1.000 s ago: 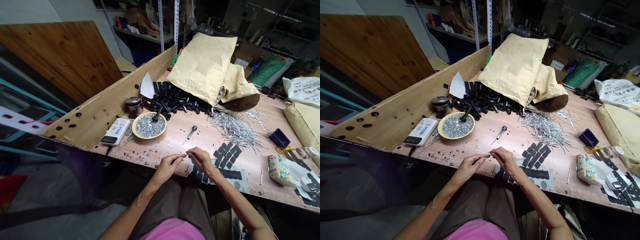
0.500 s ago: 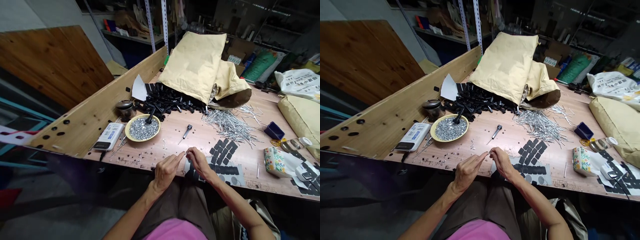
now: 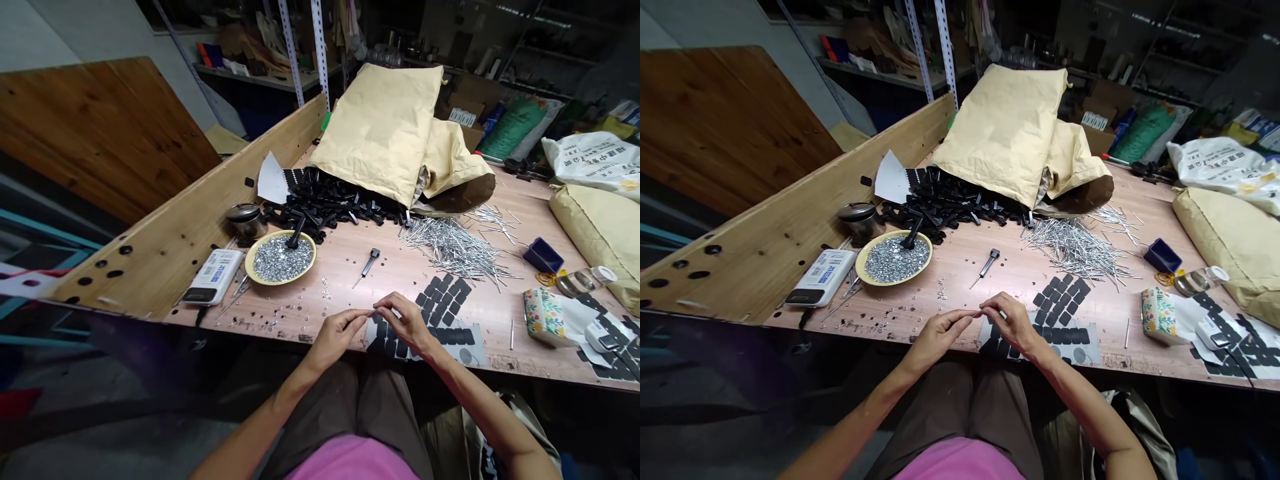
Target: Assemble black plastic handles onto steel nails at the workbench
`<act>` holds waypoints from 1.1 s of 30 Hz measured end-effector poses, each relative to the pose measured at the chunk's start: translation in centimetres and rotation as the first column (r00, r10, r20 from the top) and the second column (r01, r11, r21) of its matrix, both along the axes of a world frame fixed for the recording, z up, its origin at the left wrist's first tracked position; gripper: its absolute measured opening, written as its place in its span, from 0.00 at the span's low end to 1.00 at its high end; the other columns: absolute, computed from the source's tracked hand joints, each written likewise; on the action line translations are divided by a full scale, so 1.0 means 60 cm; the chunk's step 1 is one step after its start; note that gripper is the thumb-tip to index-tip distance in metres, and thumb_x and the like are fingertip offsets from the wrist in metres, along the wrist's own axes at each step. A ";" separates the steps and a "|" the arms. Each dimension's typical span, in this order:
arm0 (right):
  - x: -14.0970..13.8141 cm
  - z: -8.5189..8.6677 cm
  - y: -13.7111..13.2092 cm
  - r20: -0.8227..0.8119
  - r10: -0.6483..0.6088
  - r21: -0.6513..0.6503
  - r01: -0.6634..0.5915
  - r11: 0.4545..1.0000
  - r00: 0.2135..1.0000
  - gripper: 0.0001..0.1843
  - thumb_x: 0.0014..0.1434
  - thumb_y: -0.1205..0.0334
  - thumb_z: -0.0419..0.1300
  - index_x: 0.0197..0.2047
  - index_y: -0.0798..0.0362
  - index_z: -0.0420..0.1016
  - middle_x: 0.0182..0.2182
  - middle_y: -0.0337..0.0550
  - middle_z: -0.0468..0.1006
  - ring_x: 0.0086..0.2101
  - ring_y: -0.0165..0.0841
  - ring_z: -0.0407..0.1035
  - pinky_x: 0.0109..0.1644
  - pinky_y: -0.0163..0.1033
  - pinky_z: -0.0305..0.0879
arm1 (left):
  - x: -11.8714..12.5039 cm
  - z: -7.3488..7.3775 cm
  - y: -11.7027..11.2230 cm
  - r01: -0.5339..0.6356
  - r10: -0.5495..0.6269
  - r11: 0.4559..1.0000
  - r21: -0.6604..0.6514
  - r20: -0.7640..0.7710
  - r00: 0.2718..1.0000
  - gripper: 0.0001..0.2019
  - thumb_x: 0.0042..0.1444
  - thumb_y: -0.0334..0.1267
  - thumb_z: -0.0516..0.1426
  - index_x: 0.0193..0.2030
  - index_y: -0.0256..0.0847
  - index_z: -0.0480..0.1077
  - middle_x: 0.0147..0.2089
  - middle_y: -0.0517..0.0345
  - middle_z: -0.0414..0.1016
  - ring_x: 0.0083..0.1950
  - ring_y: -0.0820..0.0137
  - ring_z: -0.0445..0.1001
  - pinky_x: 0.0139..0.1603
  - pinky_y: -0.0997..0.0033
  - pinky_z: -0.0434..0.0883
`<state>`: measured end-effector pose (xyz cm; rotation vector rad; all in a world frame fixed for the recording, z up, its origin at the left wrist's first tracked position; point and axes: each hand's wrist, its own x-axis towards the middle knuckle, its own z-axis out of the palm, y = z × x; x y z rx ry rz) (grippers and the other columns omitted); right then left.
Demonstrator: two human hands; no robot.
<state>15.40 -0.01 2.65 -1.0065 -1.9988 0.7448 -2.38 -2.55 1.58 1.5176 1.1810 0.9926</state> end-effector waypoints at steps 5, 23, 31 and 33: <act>0.013 0.002 0.007 0.055 0.095 0.104 -0.101 0.989 0.994 0.15 0.66 0.56 0.49 0.35 0.53 0.72 0.29 0.44 0.75 0.31 0.30 0.70 0.35 0.34 0.66 | -0.002 0.012 0.010 0.251 -0.089 0.839 -0.482 0.333 0.939 0.24 0.46 0.54 0.58 0.41 0.34 0.76 0.15 0.70 0.55 0.12 0.83 0.47 0.12 0.81 0.47; 0.002 -0.028 -0.014 0.116 -0.420 -0.068 0.429 0.901 0.900 0.23 0.64 0.49 0.44 0.28 0.52 0.69 0.25 0.41 0.71 0.26 0.29 0.64 0.30 0.34 0.56 | 0.074 0.004 0.012 -0.159 0.404 0.855 -0.493 0.443 0.800 0.13 0.43 0.44 0.63 0.35 0.39 0.76 0.33 0.55 0.76 0.35 0.69 0.74 0.34 0.73 0.70; -0.009 -0.051 -0.043 -0.432 -0.489 -0.717 0.040 0.696 0.758 0.20 0.46 0.45 0.64 0.37 0.51 0.75 0.26 0.37 0.73 0.25 0.27 0.64 0.28 0.33 0.62 | 0.122 -0.001 0.036 -0.116 0.507 0.814 -0.569 0.599 0.619 0.18 0.35 0.42 0.67 0.35 0.39 0.74 0.41 0.55 0.76 0.43 0.69 0.73 0.47 0.71 0.66; 0.002 -0.049 -0.043 -0.422 -0.563 -0.807 -0.012 0.590 0.711 0.23 0.44 0.46 0.66 0.41 0.50 0.75 0.25 0.36 0.72 0.22 0.26 0.63 0.25 0.32 0.61 | 0.129 -0.004 0.039 -0.178 0.455 0.855 -0.487 0.538 0.710 0.14 0.39 0.43 0.65 0.32 0.39 0.73 0.51 0.51 0.72 0.51 0.66 0.70 0.50 0.70 0.65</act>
